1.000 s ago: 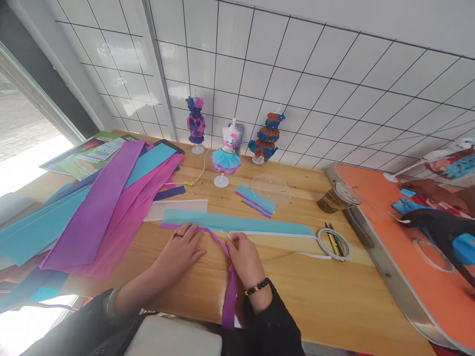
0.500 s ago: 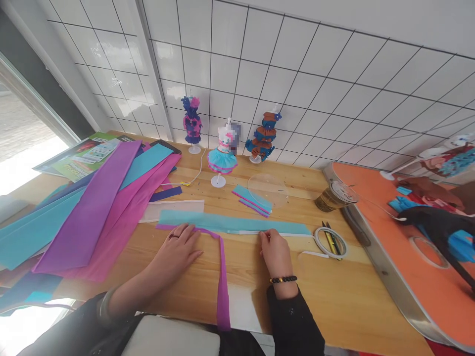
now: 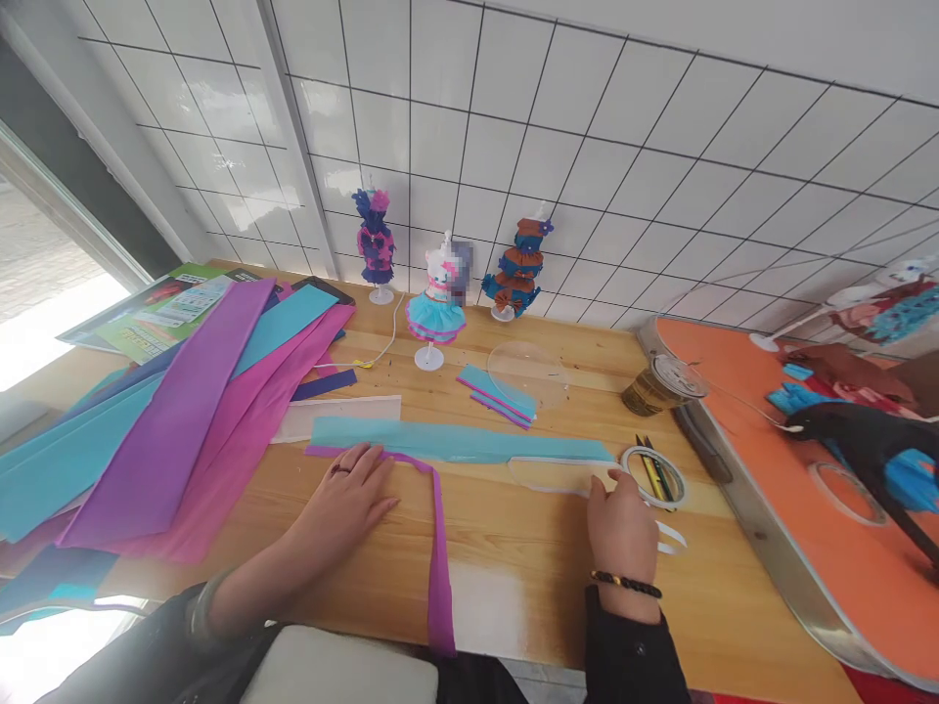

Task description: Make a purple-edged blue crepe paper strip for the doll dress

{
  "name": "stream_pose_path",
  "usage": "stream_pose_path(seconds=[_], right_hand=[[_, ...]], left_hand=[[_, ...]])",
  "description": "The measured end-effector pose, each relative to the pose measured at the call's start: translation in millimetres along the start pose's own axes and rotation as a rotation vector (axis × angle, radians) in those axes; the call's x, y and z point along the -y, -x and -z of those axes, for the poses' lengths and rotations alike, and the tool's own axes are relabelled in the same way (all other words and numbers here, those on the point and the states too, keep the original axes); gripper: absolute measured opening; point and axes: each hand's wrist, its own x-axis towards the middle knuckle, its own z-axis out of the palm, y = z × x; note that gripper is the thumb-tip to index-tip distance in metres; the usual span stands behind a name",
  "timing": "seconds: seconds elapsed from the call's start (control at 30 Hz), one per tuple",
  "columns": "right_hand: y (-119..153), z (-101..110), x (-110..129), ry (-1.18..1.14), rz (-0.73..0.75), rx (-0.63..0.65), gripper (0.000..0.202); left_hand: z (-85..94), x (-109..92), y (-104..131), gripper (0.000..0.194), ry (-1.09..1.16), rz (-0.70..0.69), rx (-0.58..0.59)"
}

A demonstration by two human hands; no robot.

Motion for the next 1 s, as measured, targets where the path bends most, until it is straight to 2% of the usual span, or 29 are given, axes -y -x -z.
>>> stream_pose_path(seconds=[0.07,0.13,0.2,0.3,0.37,0.5,0.63,0.83,1.0], right_hand=[[21,0,23,-0.157,0.105,0.051,0.043],[48,-3,52,-0.31,0.265,0.239,0.041],[74,-6,80,-0.357,0.408,0.385,0.039],[103,-10,110,-0.29,0.527,0.428,0.041],[111,-11,118,-0.218,0.59,0.422,0.039],[103,-12,115,-0.157,0.592,0.446,0.034],[76,-14,104,-0.327,0.574,0.527,0.032],[40,-20,92,-0.491,0.447,0.636,0.029],[26,-31,86,-0.538,0.393,0.598,0.03]], left_hand=[[1.5,0,0,0.037,0.006,-0.003,-0.003],[2.4,0,0,0.036,0.011,-0.005,-0.001],[2.2,0,0,0.035,0.01,-0.003,-0.003],[0.2,0,1,0.036,-0.003,0.004,-0.001],[-1.7,0,1,0.038,-0.008,0.0,0.004],[-2.8,1,1,0.039,-0.006,-0.01,0.006],[4.0,1,-1,0.036,-0.007,-0.007,0.035],[20.3,0,-11,0.034,-0.033,-0.014,0.134],[22.8,0,-17,0.034,-0.049,-0.002,0.142]])
